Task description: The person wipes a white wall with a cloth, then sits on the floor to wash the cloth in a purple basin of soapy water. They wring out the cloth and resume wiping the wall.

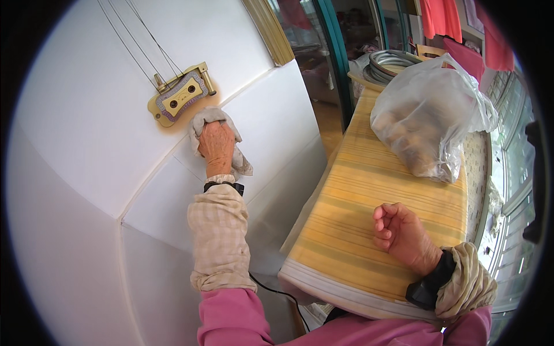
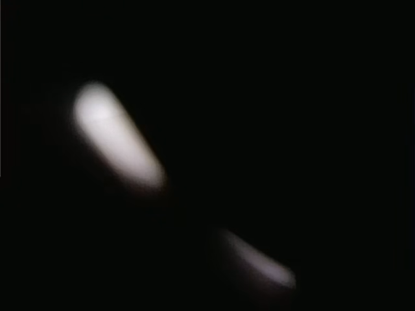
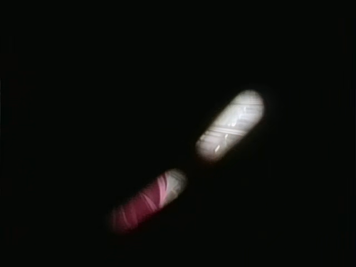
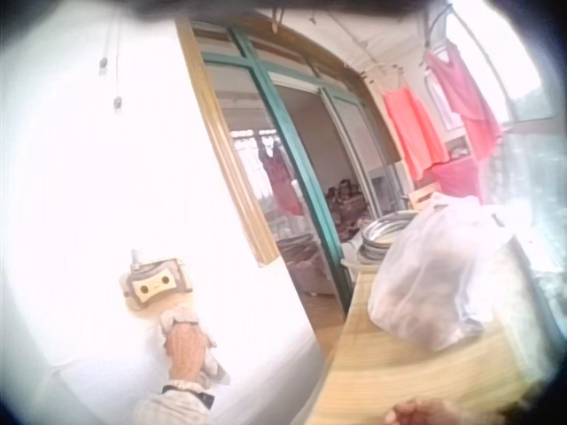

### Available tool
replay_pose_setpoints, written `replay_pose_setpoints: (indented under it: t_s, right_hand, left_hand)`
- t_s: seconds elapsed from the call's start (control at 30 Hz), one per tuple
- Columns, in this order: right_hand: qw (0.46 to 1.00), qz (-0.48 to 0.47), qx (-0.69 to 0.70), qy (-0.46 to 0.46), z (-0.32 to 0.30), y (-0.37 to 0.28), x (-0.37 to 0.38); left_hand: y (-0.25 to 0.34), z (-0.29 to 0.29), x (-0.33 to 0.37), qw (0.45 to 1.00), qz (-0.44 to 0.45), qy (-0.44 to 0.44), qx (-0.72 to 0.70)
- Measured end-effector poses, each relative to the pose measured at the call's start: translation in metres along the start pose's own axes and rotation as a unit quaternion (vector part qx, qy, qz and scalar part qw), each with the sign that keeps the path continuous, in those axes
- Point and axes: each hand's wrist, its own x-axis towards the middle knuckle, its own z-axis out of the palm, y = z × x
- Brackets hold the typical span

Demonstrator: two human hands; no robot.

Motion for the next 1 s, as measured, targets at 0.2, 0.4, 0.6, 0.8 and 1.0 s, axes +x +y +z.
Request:
replay_pose_setpoints:
  t_s: [0.2, 0.4, 0.6, 0.8, 1.0]
  right_hand:
    - [1.0, -0.012, 0.0, -0.003, 0.002, 0.0, 0.001]
    - [1.0, -0.009, -0.004, 0.001, 0.0, 0.0, 0.002]
    - [1.0, -0.025, -0.009, 0.01, 0.002, 0.002, 0.004]
    - [0.999, -0.038, -0.022, -0.006, 0.008, 0.004, 0.006]
    - [0.998, -0.045, -0.037, 0.002, 0.002, 0.005, 0.007]
  left_hand:
    - [0.044, 0.062, 0.037, 0.996, -0.025, -0.081, 0.004]
    - [0.096, 0.09, 0.079, 0.964, -0.067, -0.258, 0.003]
    - [0.102, 0.098, 0.091, 0.975, -0.026, -0.22, 0.009]
    - [0.08, 0.044, 0.067, 0.994, 0.02, -0.109, -0.022]
    - [0.027, -0.067, 0.012, 0.961, -0.117, -0.02, -0.249]
